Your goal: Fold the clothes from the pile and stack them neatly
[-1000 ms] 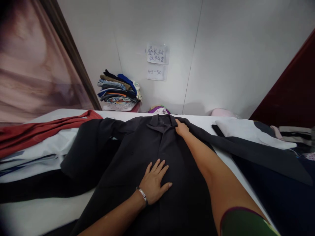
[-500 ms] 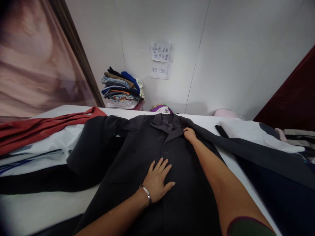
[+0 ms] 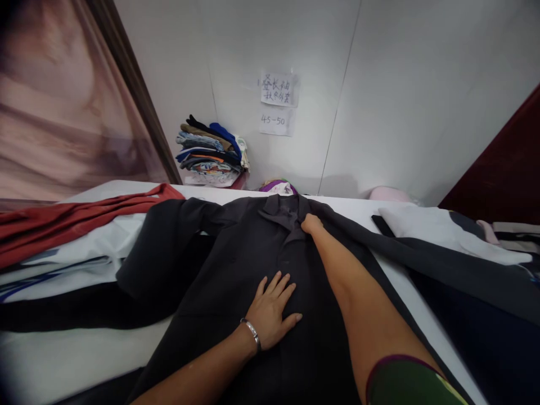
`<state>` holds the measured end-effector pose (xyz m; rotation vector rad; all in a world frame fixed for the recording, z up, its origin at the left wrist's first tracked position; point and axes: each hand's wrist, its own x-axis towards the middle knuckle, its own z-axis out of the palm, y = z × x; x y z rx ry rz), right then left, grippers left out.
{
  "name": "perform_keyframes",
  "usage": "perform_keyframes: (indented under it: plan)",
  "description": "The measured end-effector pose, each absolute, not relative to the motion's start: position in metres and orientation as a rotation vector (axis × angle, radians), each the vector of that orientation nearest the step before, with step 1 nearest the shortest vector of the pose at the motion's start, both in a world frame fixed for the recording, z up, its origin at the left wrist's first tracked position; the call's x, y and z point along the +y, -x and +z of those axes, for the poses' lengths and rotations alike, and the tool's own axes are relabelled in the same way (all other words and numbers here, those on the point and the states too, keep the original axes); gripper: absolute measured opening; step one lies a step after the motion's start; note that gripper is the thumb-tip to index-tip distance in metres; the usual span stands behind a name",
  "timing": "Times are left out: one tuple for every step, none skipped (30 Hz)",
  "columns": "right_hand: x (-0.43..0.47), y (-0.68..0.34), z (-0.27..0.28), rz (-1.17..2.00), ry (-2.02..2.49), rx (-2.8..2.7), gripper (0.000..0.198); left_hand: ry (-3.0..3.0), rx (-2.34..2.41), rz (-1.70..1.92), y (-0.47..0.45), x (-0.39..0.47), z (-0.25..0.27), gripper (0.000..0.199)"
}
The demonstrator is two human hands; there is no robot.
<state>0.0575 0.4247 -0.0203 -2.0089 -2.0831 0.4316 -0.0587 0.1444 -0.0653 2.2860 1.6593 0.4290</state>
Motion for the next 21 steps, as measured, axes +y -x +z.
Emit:
perform_keyframes:
  plan:
    - [0.424, -0.056, -0.025, 0.402, 1.991, -2.059, 0.037, -2.284, 1.66, 0.435, 0.058, 0.144, -0.065, 0.073]
    - [0.424, -0.056, -0.03, 0.371, 1.962, -2.039, 0.039, -2.284, 1.66, 0.441, 0.058, 0.144, -0.066, 0.073]
    - [0.424, -0.055, -0.034, 0.347, 1.926, -2.027, 0.041, -2.283, 1.661, 0.445, 0.058, 0.144, -0.066, 0.073]
    - [0.423, -0.054, -0.037, 0.333, 1.887, -2.026, 0.043, -2.282, 1.663, 0.448, 0.058, 0.144, -0.066, 0.073]
    - [0.423, -0.053, -0.04, 0.332, 1.851, -2.034, 0.044, -2.281, 1.665, 0.448, 0.058, 0.144, -0.066, 0.073]
    - [0.423, -0.053, -0.043, 0.341, 1.818, -2.05, 0.045, -2.28, 1.667, 0.447, 0.058, 0.144, -0.066, 0.073]
    - [0.422, -0.053, -0.044, 0.354, 1.79, -2.069, 0.046, -2.28, 1.666, 0.444, 0.058, 0.144, -0.066, 0.073]
    - [0.421, -0.053, -0.045, 0.367, 1.766, -2.085, 0.047, -2.281, 1.665, 0.442, 0.058, 0.145, -0.066, 0.073]
    - [0.419, -0.053, -0.045, 0.371, 1.743, -2.097, 0.047, -2.283, 1.664, 0.44, 0.058, 0.145, -0.066, 0.073]
    - [0.416, -0.054, -0.044, 0.363, 1.717, -2.102, 0.049, -2.285, 1.662, 0.439, 0.058, 0.145, -0.066, 0.073]
    - [0.413, -0.055, -0.043, 0.344, 1.689, -2.102, 0.049, -2.287, 1.662, 0.438, 0.058, 0.145, -0.066, 0.073]
    - [0.408, -0.055, -0.041, 0.316, 1.657, -2.098, 0.049, -2.288, 1.663, 0.438, 0.058, 0.145, -0.067, 0.074]
    - [0.403, -0.054, -0.039, 0.276, 1.609, -2.102, 0.046, -2.288, 1.665, 0.437, 0.058, 0.145, -0.067, 0.074]
    - [0.397, -0.053, -0.037, 0.231, 1.543, -2.122, 0.043, -2.288, 1.669, 0.437, 0.057, 0.145, -0.067, 0.074]
    - [0.392, -0.05, -0.034, 0.188, 1.467, -2.157, 0.04, -2.289, 1.672, 0.436, 0.057, 0.145, -0.067, 0.074]
    - [0.387, -0.045, -0.032, 0.155, 1.395, -2.204, 0.038, -2.29, 1.673, 0.434, 0.057, 0.145, -0.067, 0.074]
    - [0.384, -0.04, -0.03, 0.134, 1.341, -2.258, 0.037, -2.291, 1.673, 0.435, 0.057, 0.145, -0.067, 0.073]
    - [0.382, -0.033, -0.029, 0.132, 1.33, -2.31, 0.037, -2.29, 1.673, 0.437, 0.057, 0.145, -0.067, 0.073]
    - [0.381, -0.026, -0.028, 0.15, 1.367, -2.352, 0.039, -2.288, 1.672, 0.44, 0.057, 0.144, -0.067, 0.073]
    - [0.382, -0.019, -0.027, 0.183, 1.442, -2.376, 0.041, -2.287, 1.67, 0.444, 0.057, 0.144, -0.067, 0.073]
    - [0.382, -0.013, -0.028, 0.219, 1.525, -2.388, 0.043, -2.285, 1.67, 0.448, 0.057, 0.144, -0.068, 0.073]
